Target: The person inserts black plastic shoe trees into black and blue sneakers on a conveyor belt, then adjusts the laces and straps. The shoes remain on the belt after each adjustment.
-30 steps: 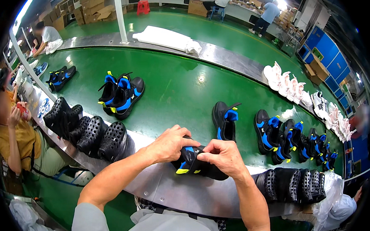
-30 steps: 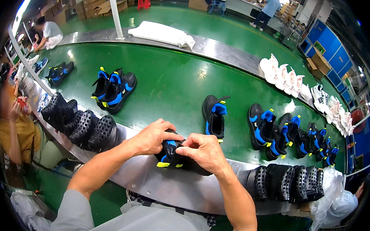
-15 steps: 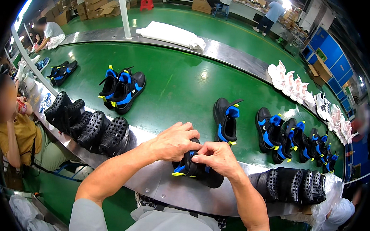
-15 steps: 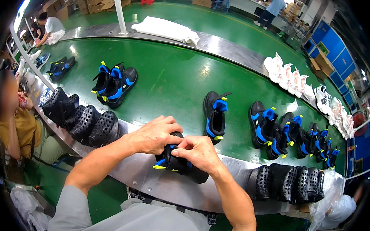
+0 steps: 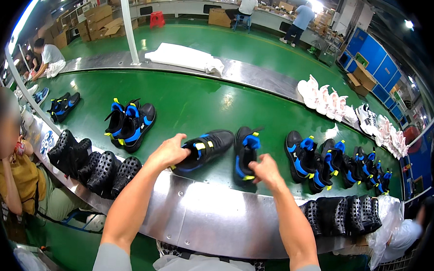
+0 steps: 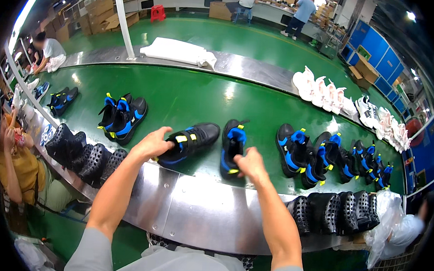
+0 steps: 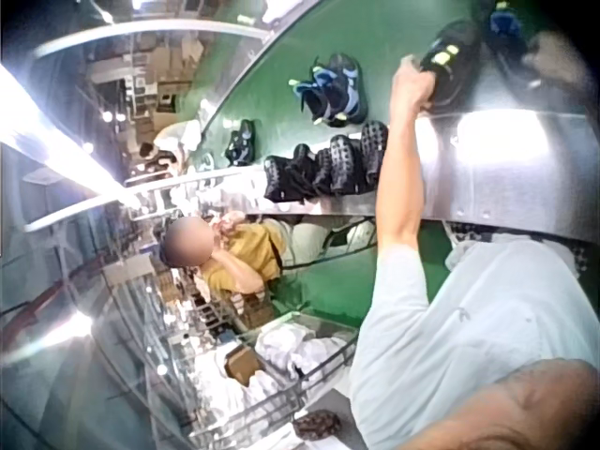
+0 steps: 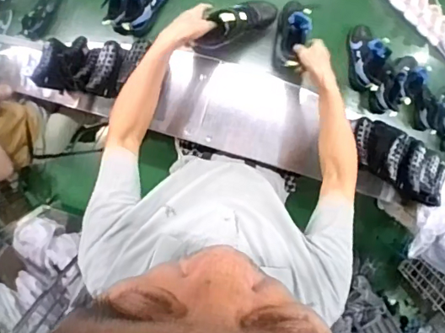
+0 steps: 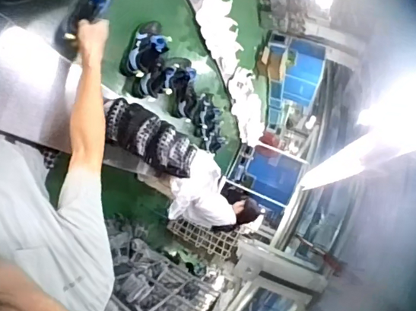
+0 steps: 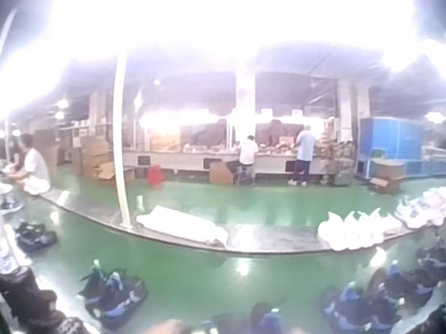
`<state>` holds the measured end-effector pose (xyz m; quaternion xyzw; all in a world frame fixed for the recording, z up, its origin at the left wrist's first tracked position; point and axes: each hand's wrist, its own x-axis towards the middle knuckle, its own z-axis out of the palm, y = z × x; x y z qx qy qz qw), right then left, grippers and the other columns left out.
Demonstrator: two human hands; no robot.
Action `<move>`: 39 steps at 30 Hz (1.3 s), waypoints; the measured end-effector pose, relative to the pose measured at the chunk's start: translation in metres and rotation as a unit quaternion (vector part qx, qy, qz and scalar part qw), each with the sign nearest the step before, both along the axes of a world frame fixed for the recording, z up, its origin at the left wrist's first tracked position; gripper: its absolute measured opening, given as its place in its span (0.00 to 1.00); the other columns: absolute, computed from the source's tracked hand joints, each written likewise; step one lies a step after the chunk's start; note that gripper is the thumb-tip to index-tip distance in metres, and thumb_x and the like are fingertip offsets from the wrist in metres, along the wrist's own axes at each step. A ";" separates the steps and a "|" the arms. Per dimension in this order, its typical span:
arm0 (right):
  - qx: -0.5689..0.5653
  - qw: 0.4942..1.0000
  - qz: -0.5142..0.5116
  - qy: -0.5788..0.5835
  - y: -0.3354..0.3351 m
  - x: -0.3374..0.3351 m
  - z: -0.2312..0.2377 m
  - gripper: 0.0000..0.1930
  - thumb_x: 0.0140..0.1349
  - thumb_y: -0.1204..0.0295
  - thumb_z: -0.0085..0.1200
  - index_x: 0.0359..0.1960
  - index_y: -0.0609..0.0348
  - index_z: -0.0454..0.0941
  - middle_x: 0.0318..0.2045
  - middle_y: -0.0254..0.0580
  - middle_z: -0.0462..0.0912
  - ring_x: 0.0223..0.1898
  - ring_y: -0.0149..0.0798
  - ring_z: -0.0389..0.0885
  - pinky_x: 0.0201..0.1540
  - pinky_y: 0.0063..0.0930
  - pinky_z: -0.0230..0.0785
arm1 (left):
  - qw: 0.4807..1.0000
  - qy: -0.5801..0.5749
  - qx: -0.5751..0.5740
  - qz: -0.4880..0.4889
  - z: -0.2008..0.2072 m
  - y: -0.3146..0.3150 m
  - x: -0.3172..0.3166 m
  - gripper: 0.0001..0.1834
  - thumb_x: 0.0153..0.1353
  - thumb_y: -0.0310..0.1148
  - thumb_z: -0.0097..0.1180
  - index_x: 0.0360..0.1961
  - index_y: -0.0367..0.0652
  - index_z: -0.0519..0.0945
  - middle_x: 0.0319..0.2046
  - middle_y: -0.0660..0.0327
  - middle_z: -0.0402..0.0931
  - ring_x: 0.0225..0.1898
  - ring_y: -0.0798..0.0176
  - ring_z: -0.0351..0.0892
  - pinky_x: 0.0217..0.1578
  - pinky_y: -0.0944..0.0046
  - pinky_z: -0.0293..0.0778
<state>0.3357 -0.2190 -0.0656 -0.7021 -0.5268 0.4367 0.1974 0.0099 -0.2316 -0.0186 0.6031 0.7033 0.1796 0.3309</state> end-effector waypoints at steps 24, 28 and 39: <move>0.369 0.841 0.352 -0.182 0.037 -0.031 -0.005 0.18 0.52 0.83 0.51 0.41 0.46 0.81 0.40 0.36 0.85 0.52 0.48 0.75 0.56 0.45 0.61 | 0.949 -0.132 0.279 0.060 -0.103 0.010 0.134 0.14 0.58 0.20 0.60 0.42 0.41 0.70 0.36 0.46 0.76 0.42 0.37 0.78 0.42 0.43 0.73; 0.372 0.840 0.360 -0.164 0.033 -0.013 -0.005 0.17 0.53 0.83 0.50 0.41 0.46 0.81 0.40 0.35 0.85 0.53 0.48 0.76 0.57 0.44 0.60 | 0.946 -0.089 0.311 0.026 -0.090 0.000 0.144 0.13 0.60 0.21 0.60 0.44 0.44 0.73 0.40 0.47 0.75 0.42 0.36 0.80 0.41 0.42 0.76; 0.430 0.873 0.212 -0.089 0.013 -0.017 -0.049 0.17 0.52 0.81 0.49 0.45 0.56 0.77 0.43 0.48 0.81 0.52 0.55 0.75 0.54 0.47 0.63 | 0.970 0.115 0.206 -0.061 -0.078 -0.015 0.154 0.18 0.62 0.30 0.54 0.52 0.45 0.84 0.39 0.46 0.80 0.44 0.41 0.83 0.43 0.43 0.78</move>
